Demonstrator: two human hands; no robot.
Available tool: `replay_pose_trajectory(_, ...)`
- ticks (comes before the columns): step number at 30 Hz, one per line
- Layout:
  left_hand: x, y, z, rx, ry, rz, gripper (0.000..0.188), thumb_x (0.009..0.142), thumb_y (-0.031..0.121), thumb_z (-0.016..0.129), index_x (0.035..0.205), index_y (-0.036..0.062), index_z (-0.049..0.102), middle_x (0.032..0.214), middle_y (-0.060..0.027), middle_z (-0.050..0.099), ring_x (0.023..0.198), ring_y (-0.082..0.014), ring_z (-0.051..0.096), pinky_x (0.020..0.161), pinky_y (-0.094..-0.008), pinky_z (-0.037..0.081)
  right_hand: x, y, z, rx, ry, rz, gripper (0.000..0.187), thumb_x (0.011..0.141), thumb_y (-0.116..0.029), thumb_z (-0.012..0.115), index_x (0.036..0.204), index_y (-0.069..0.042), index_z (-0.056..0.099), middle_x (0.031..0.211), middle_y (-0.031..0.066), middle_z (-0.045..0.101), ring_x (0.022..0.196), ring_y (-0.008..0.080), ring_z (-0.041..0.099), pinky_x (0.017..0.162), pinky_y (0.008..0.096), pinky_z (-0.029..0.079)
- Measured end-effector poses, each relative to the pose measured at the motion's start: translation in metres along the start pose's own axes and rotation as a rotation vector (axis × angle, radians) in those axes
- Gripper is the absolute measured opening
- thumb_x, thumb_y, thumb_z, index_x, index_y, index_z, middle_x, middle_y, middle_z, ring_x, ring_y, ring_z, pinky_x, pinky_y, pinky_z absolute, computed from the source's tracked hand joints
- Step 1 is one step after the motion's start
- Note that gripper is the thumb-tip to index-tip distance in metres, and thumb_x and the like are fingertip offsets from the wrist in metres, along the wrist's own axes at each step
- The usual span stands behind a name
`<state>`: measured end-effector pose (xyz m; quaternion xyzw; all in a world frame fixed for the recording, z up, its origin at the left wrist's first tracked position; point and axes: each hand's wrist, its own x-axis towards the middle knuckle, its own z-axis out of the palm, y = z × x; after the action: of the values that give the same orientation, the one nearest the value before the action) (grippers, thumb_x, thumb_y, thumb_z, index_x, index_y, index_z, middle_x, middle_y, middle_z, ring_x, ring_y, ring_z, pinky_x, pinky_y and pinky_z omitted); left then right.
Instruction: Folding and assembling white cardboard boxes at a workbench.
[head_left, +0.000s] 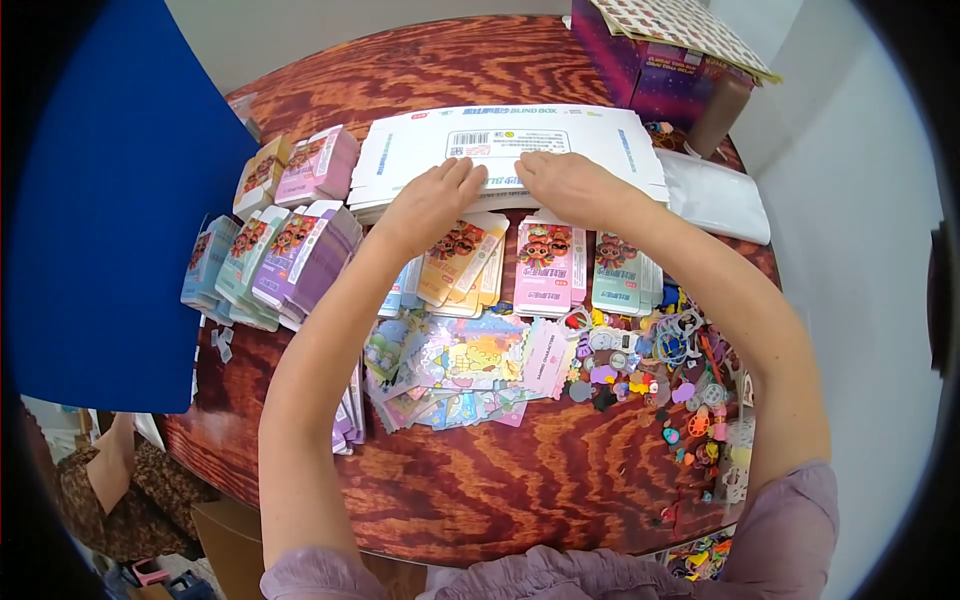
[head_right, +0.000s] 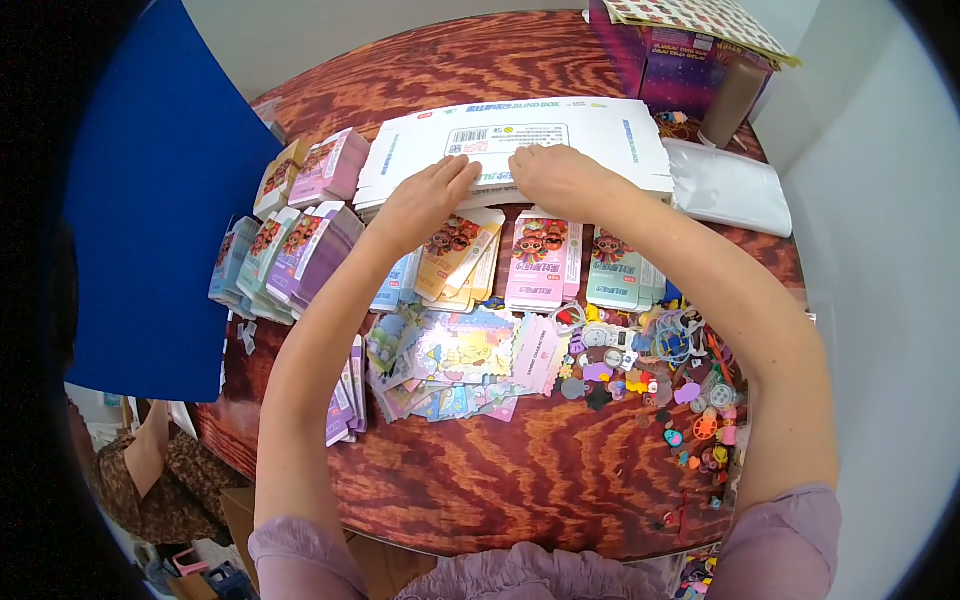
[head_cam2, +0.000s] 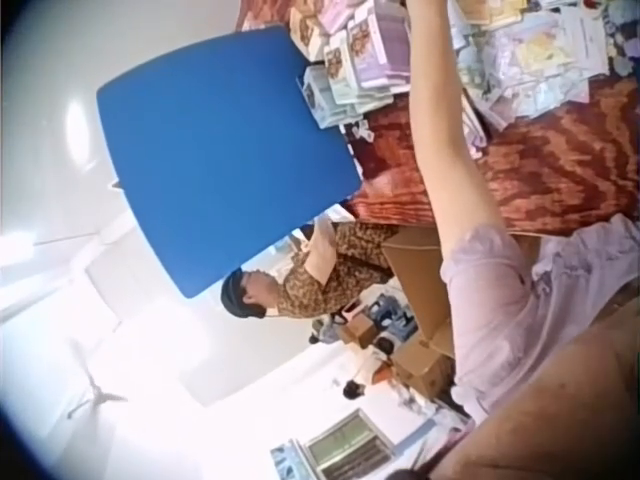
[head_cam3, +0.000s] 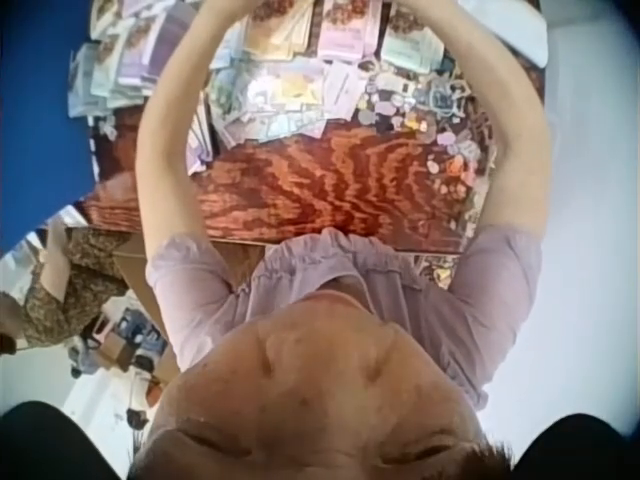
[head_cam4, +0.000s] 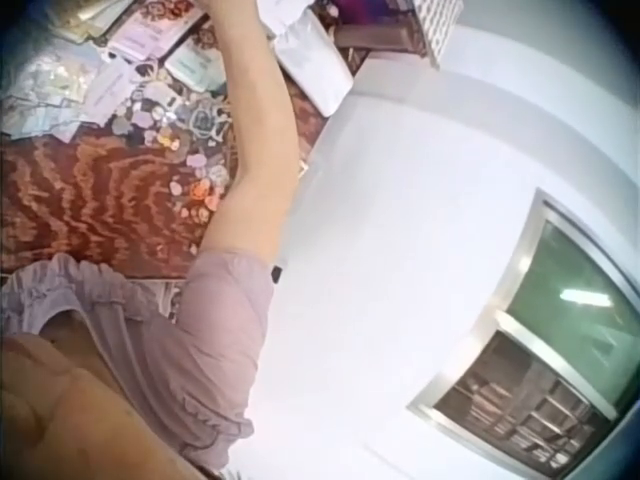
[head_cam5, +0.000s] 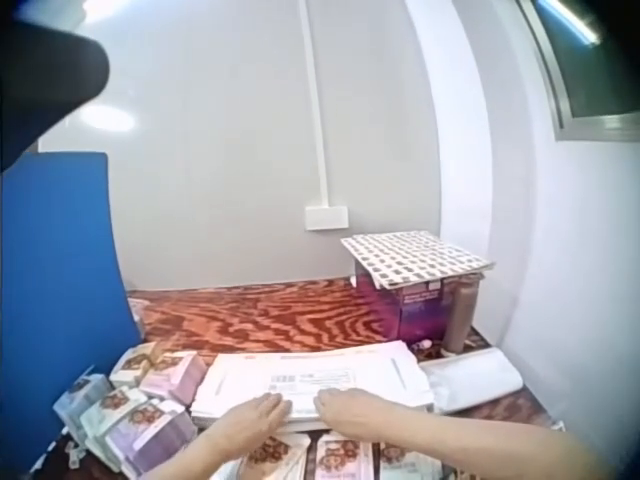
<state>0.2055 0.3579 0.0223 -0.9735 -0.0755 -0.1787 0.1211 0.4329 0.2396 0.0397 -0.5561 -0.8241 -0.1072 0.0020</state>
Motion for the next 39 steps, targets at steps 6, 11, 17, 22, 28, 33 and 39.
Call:
replay_pose_trajectory(6,0.013,-0.019,-0.004,0.196,0.045,0.049,0.041,0.091,0.008,0.058,0.131,-0.0028,0.054,0.128,-0.0171,0.065,0.115,-0.0294,0.067,0.097,-0.0356,0.056,0.010,-0.003,0.006,-0.213,0.490,-0.043,0.023,0.085,-0.009,0.065,0.107,-0.002,0.063,0.099,0.0117,0.066,0.090,0.0247,0.069,0.076,0.0349,0.055)
replay_pose_trajectory(11,0.033,-0.025,-0.013,0.098,-0.039,0.004,0.039,0.090,0.008,0.060,0.128,0.0002,0.056,0.124,-0.0150,0.066,0.111,-0.0301,0.067,0.094,-0.0374,0.056,0.014,0.018,0.003,-0.231,0.487,0.125,0.028,0.081,-0.008,0.063,0.109,-0.008,0.060,0.097,0.0081,0.060,0.089,0.0249,0.063,0.076,0.0365,0.050)
replay_pose_trajectory(17,0.016,-0.069,-0.032,0.218,0.273,-0.264,0.021,0.088,0.010,0.062,0.109,0.0105,0.060,0.097,-0.0076,0.064,0.094,-0.0308,0.067,0.077,-0.0444,0.055,0.028,0.039,-0.027,-0.264,0.707,0.162,0.019,0.081,-0.005,0.061,0.099,-0.009,0.058,0.090,0.0080,0.060,0.084,0.0272,0.063,0.071,0.0400,0.051)
replay_pose_trajectory(22,0.033,-0.077,-0.105,0.277,0.257,-0.237,0.018,0.090,0.014,0.064,0.108,0.0099,0.065,0.095,-0.0146,0.070,0.090,-0.0391,0.069,0.071,-0.0494,0.055,0.006,0.031,-0.079,-0.319,0.803,0.220,0.012,0.087,-0.007,0.058,0.098,-0.011,0.060,0.088,0.0085,0.062,0.082,0.0299,0.066,0.069,0.0422,0.054)
replay_pose_trajectory(28,-0.014,0.045,-0.323,0.234,0.034,-0.330,0.020,0.086,0.013,0.071,0.084,-0.0021,0.058,0.081,-0.0233,0.063,0.084,-0.0431,0.063,0.072,-0.0473,0.048,-0.063,-0.086,-0.218,0.031,0.665,0.219,0.010,0.087,-0.002,0.062,0.095,0.001,0.057,0.086,0.0226,0.063,0.084,0.0422,0.066,0.074,0.0489,0.051)
replay_pose_trajectory(33,-0.125,0.104,-0.355,-0.286,-0.072,-0.256,0.023,0.083,0.000,0.070,0.106,-0.0010,0.066,0.088,-0.0205,0.066,0.077,-0.0401,0.062,0.068,-0.0419,0.050,-0.152,-0.204,-0.264,0.088,0.404,0.149,0.019,0.085,0.000,0.062,0.103,-0.004,0.060,0.092,0.0154,0.066,0.081,0.0367,0.067,0.070,0.0461,0.053)
replay_pose_trajectory(39,-0.203,0.195,-0.324,-0.384,-0.315,-0.311,0.017,0.083,0.008,0.074,0.089,0.0010,0.059,0.084,-0.0178,0.066,0.082,-0.0408,0.067,0.072,-0.0495,0.053,-0.212,-0.284,-0.214,0.404,0.092,0.135,0.024,0.085,0.001,0.062,0.108,-0.002,0.056,0.094,0.0156,0.064,0.090,0.0363,0.067,0.070,0.0477,0.052)
